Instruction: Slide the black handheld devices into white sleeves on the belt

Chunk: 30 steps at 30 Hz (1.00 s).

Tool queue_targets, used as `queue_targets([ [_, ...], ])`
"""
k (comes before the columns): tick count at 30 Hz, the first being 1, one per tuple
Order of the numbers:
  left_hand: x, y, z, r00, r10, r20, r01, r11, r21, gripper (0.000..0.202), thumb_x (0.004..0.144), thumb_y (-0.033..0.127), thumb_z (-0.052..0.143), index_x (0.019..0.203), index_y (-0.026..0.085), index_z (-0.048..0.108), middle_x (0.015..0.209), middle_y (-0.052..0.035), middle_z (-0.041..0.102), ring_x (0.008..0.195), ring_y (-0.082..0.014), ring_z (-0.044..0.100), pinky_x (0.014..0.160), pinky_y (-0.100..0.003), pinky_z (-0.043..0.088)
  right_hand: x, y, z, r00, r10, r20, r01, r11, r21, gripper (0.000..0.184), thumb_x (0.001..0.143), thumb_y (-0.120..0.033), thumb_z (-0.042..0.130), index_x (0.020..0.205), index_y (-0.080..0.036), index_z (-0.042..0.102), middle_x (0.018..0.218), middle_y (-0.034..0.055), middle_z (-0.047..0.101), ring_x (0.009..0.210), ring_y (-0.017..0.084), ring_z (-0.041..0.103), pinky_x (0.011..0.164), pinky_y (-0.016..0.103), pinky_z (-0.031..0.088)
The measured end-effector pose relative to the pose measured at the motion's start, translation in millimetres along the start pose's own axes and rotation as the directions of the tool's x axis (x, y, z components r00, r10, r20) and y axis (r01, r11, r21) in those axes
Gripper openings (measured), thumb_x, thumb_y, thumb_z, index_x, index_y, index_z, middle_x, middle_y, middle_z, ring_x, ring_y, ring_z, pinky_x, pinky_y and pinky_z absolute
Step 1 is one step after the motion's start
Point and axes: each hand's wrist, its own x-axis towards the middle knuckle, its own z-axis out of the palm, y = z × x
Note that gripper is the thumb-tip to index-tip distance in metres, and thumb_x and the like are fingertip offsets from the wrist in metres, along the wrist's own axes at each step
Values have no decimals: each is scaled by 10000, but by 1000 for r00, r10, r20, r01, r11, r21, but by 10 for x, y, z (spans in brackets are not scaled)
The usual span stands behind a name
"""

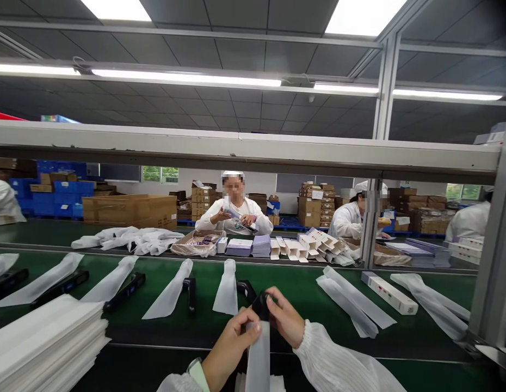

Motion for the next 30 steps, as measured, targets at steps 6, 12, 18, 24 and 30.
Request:
queue_targets([
  [6,105,126,-15,987,98,-124,-85,991,106,248,747,402,467,661,172,435,727,25,331,644,-103,349,601,-196,301,-158,130,4,926,192,325,-155,978,-138,363,569,-435,646,642,-87,572,577,12,531,530,99,512,554,238,395],
  [12,-164,-111,-42,993,-95,-70,117,865,488,386,665,438,536,987,262,416,930,-19,403,934,-216,341,857,-348,210,200,-296,-626,899,-229,-374,116,946,-301,403,608,-499,569,768,-129,569,594,22,569,546,146,526,539,264,421],
  [18,-277,-147,-36,955,-283,86,152,721,676,301,643,491,517,647,194,469,735,2,420,822,-210,364,845,-385,193,291,-505,-1281,761,-423,-492,-218,548,-808,379,691,-427,467,962,-176,547,1026,86,548,1066,285,392,865,437,284],
  [24,-224,-241,-73,985,-172,4,133,774,619,191,686,375,517,656,186,516,747,3,480,843,-197,397,854,-340,212,24,-73,-639,939,-309,-152,-10,417,-909,344,692,-335,514,1013,-211,521,995,66,543,983,220,448,830,373,321],
  [30,-209,-328,-142,995,-94,-17,91,868,488,245,704,415,496,716,177,552,725,6,496,761,-172,449,772,-287,291,-382,341,-12,1000,-10,24,25,576,-817,135,547,-264,667,639,-174,627,633,-6,562,554,105,466,486,209,331],
])
